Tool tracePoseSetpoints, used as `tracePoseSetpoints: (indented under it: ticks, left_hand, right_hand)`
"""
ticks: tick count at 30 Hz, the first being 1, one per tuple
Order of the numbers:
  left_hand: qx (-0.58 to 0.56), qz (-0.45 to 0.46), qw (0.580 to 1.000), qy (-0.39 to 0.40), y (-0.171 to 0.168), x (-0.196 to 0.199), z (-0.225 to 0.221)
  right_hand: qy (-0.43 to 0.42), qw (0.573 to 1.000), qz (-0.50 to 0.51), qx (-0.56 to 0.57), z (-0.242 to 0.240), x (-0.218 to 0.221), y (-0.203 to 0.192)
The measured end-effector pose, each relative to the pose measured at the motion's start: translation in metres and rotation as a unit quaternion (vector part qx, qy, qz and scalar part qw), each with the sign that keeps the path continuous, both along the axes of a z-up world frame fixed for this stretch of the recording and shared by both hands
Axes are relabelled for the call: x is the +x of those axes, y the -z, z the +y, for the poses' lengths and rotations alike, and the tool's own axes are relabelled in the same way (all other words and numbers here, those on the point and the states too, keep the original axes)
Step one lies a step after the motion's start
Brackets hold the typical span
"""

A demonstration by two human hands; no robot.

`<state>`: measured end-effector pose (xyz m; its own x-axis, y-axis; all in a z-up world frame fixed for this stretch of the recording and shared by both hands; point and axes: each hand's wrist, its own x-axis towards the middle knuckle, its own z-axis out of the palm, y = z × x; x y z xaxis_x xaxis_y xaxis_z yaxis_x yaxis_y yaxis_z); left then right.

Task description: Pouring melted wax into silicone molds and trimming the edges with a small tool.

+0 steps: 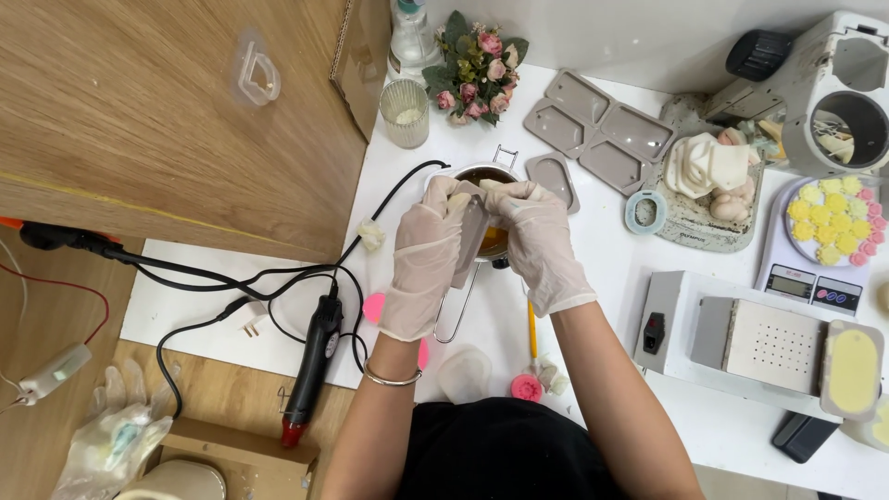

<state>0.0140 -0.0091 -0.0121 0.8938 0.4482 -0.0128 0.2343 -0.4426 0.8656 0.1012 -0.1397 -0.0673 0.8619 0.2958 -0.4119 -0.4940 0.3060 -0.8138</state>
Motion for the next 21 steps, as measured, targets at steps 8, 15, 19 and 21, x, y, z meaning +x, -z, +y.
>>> tracePoseSetpoints:
  ticks: [8,15,19,21]
  left_hand:
    - [-0.042,-0.001,0.999,-0.020,-0.003,0.003,-0.002]
    - [-0.109,-0.027,0.992,-0.058,-0.004,0.002,0.002]
    - [-0.134,-0.037,0.988,-0.064,-0.006,0.003,0.000]
    - [-0.129,-0.023,0.989,-0.067,-0.005,0.004,0.000]
  right_hand:
    - [0.003,1.000,0.011,0.015,-0.001,0.003,0.015]
    - [-0.063,0.995,0.056,0.050,-0.008,-0.004,-0.021]
    - [-0.065,0.997,0.048,0.019,-0.016,-0.002,0.005]
    - [-0.060,0.998,0.027,0.018,-0.016,-0.002,0.008]
